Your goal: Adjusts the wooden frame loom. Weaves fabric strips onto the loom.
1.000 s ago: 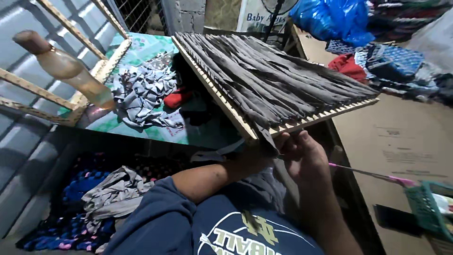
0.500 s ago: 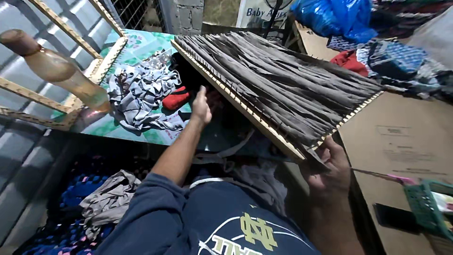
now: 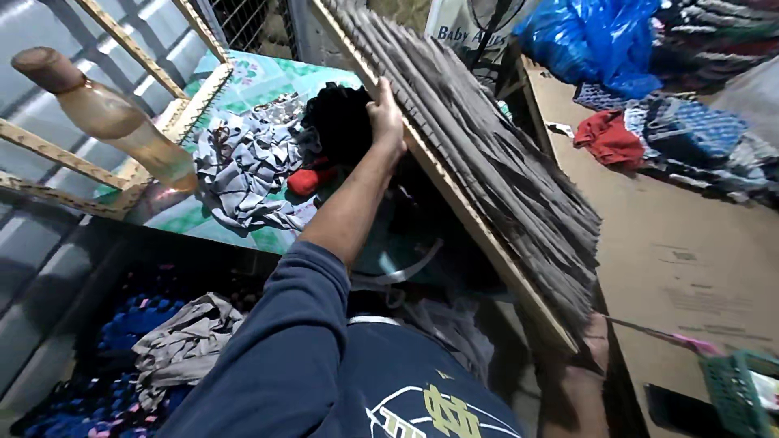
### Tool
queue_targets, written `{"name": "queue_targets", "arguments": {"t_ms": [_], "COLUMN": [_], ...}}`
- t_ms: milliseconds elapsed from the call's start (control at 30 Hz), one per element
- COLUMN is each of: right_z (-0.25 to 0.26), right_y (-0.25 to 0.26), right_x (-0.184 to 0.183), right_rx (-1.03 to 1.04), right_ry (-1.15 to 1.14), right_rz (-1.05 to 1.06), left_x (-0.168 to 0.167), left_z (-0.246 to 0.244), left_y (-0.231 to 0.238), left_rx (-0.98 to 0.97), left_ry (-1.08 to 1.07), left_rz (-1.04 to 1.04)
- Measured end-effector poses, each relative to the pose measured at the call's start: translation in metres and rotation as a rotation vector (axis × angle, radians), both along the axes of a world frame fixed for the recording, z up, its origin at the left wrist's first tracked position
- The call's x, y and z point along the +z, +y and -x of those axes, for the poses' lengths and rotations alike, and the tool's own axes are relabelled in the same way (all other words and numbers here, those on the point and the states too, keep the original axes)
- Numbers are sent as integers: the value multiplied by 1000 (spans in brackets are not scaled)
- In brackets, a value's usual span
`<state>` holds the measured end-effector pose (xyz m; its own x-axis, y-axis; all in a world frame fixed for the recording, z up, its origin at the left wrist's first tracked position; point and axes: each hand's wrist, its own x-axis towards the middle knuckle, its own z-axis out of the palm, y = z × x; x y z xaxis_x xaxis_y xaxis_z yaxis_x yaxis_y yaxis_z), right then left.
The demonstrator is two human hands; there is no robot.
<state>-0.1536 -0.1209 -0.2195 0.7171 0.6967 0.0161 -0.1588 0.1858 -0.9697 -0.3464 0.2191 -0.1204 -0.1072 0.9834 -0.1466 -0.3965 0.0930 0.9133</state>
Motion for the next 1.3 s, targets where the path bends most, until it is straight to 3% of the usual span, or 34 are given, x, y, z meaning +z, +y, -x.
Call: {"name": "queue_targets", "arguments": {"t_ms": [100, 133, 200, 333, 400, 467, 600, 667, 767, 933, 1067, 1200, 1300], "right_z": [-61, -79, -100, -54, -84, -118, -149, -146, -120, -85, -82, -117, -125], "right_y": [-17, -17, -12, 2, 12, 30, 36, 41, 51, 68, 83, 79, 72], "right_x": [-65, -79, -92, -40, -58, -70, -89, -85, -61, -23, -30, -55, -45], "right_rx": [2, 12, 66, -47, 52, 135, 150, 199, 252, 207, 321, 478, 488], "right_ry": [-241, -199, -2, 8, -55, 42, 104, 93, 103, 163, 1, -286, -257], "right_rz": [107, 148, -2, 40, -68, -123, 45, 11, -55, 97, 261, 371, 441], "left_x": [17, 18, 14, -8, -24, -41, -71, -81, -88, -105, -124, -132, -131], "left_z": [-1, 2, 11, 39, 49, 57, 70, 69, 71, 83, 99, 116, 124], "left_y": [-18, -25, -39, -75, -94, -115, -161, -172, -178, -181, -179, -174, -169], "left_rx": [59, 84, 169, 324, 372, 377, 221, 199, 193, 190, 195, 190, 178], "left_ry": [76, 72, 53, 3, -49, -100, -70, -91, -149, -170, -12, 44, 1], "left_rz": [-69, -91, -121, -118, -111, -75, -10, -41, -87, -88, 65, 81, 64]}}
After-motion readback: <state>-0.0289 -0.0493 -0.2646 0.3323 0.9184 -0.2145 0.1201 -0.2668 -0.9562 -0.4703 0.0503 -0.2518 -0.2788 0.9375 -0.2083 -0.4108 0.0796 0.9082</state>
